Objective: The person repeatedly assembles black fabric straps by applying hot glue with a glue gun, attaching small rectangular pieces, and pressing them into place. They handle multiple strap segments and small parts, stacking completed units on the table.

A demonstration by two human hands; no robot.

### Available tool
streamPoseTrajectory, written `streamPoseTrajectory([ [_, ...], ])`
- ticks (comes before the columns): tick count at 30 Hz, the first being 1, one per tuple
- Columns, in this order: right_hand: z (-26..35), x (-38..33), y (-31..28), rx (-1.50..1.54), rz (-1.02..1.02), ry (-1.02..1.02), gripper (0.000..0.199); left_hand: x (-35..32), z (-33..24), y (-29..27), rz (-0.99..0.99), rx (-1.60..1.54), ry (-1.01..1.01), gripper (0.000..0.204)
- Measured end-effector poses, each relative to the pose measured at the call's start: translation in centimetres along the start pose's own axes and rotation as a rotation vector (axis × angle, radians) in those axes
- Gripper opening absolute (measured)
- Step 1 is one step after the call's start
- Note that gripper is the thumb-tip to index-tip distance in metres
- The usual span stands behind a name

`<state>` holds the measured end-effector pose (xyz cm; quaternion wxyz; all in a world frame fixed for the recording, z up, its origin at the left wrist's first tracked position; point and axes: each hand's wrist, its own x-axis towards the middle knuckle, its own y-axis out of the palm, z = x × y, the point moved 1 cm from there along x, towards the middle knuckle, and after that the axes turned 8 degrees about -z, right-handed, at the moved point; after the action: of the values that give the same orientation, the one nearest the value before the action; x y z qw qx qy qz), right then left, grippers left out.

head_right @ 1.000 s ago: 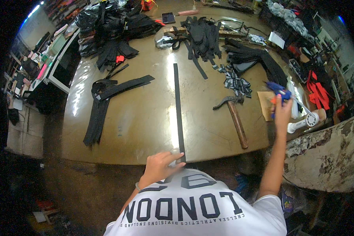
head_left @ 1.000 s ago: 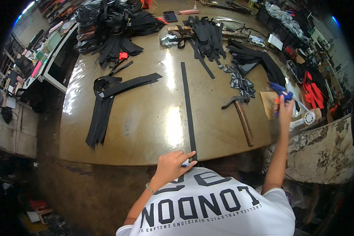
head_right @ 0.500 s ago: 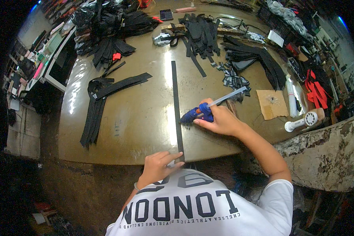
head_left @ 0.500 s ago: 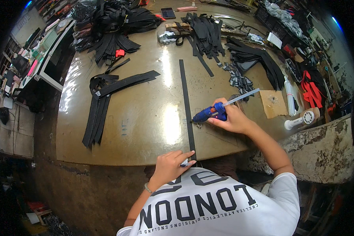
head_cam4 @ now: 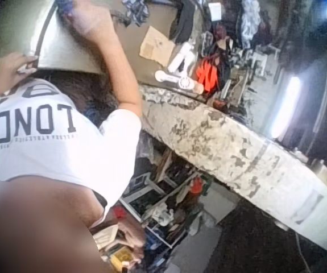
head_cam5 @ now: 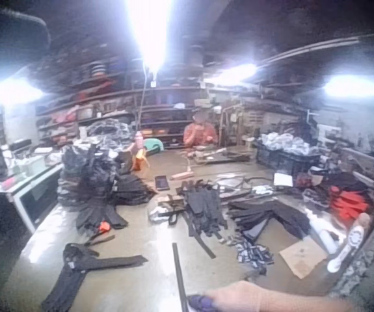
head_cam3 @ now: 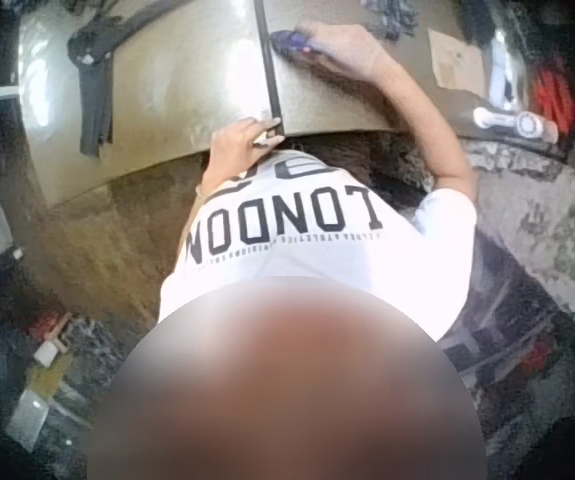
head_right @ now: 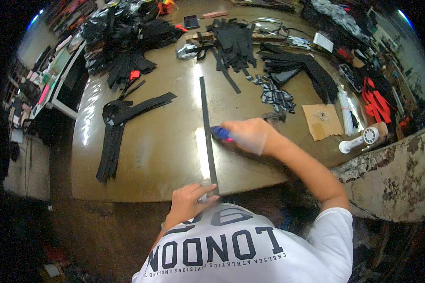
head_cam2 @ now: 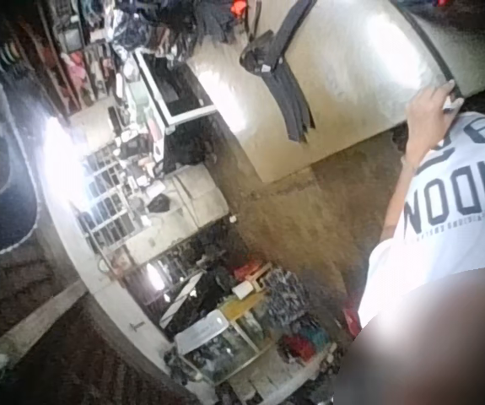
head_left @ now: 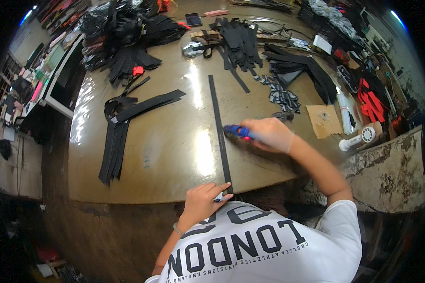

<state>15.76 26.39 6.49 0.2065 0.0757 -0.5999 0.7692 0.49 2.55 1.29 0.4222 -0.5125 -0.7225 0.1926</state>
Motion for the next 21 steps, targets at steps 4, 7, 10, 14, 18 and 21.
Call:
streamPoseTrajectory([
  [4,-0.7,-6.1,-1.7,-0.229,-0.529,0.465,0.040,0.0,-0.1,0.1,0.035,0.035,-0.023,0.031],
  [7,-4.1,-13.5,-3.5,-0.326,-0.885,1.144,0.050,0.0,0.0,0.3,0.050,0.066,-0.018,0.030],
  [10,-5.0,-18.3,-5.0,-0.507,-0.846,1.320,0.050,0.1,0.0,0.3,0.064,0.087,-0.016,0.030],
  [14,0.3,-18.4,-7.5,-0.587,-0.060,1.648,0.040,0.3,0.0,0.1,0.087,0.063,-0.022,0.030],
  [18,-2.4,-10.5,-8.3,-0.407,-0.617,1.047,0.031,0.3,-0.2,0.1,0.097,0.086,-0.056,0.031],
  [21,-16.3,-5.0,-8.5,-0.548,-0.864,0.838,0.028,0.1,-0.1,0.2,0.079,0.040,-0.065,0.033],
])
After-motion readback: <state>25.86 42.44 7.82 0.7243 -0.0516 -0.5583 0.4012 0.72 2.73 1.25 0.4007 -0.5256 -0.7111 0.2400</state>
